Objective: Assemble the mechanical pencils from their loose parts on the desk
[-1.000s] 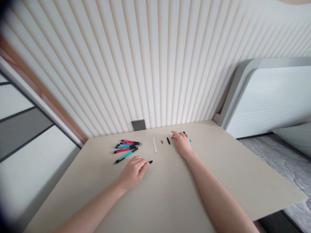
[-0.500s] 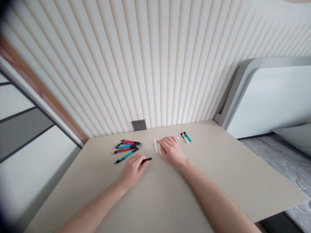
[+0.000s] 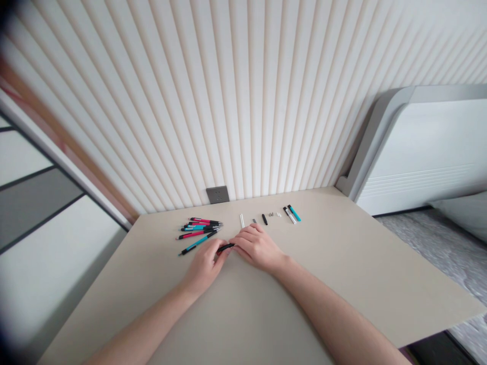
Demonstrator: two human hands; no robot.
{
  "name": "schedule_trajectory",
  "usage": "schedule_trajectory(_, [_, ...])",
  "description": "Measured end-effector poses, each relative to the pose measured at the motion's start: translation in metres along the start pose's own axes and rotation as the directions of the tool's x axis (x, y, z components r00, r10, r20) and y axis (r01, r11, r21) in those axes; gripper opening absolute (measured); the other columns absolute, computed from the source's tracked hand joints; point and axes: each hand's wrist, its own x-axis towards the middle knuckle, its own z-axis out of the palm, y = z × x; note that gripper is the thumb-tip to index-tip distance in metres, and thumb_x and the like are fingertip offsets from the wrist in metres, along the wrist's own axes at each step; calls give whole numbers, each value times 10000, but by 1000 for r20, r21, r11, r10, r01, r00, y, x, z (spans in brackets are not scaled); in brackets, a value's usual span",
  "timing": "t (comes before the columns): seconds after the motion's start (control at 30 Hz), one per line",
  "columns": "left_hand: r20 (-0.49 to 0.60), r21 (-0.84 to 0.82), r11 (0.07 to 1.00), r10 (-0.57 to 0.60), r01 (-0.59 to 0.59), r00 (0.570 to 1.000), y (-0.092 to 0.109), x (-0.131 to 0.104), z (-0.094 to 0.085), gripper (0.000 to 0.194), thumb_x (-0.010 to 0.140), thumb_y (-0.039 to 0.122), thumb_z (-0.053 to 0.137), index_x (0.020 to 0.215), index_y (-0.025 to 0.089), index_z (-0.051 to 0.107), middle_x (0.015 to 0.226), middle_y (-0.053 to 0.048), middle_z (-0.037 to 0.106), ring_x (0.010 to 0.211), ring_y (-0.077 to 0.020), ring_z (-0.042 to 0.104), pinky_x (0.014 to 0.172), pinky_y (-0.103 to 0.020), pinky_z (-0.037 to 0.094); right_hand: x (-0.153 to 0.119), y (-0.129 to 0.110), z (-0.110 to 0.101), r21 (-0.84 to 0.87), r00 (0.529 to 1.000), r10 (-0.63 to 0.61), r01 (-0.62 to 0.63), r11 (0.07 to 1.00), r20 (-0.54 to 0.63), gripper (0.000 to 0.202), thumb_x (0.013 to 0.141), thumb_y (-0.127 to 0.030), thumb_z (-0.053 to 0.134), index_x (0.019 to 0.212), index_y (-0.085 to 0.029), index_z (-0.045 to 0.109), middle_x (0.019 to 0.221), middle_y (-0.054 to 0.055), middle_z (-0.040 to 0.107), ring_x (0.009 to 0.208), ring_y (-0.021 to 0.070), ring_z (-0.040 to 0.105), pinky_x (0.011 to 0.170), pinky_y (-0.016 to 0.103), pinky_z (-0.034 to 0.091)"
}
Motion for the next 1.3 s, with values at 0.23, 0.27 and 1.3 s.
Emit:
schedule_trajectory(0.23, [-17,3,1000,-5,5,1000,-1,-1,1,88,940,279,513,941,211,569,822,-33,643,773,-189,606,718,-310,486,-1,1,2,1,1000,-2,2,1000,10,251,975,-339,473,1127,-230,640,991,78,697,995,198,589,901,372,411])
schedule_trajectory(0.27, [-21,6,1000,-3,3,1000,-2,-1,1,90,939,281,515,945,211,570,820,-33,643,768,-188,606,715,-310,485,-1,1,2,-5,1000,-8,8,1000,7,252,973,-349,477,1119,-229,643,980,79,698,986,199,591,897,371,410])
schedule_trajectory(1.3, [85,115,993,25,-34,996,2,-1,3,144,947,204,462,884,211,592,793,-19,669,774,-190,609,752,-333,434,-29,66,-4,-152,557,814,-830,537,-167,249,912,-340,477,951,-230,696,939,42,726,814,199,636,659,285,402])
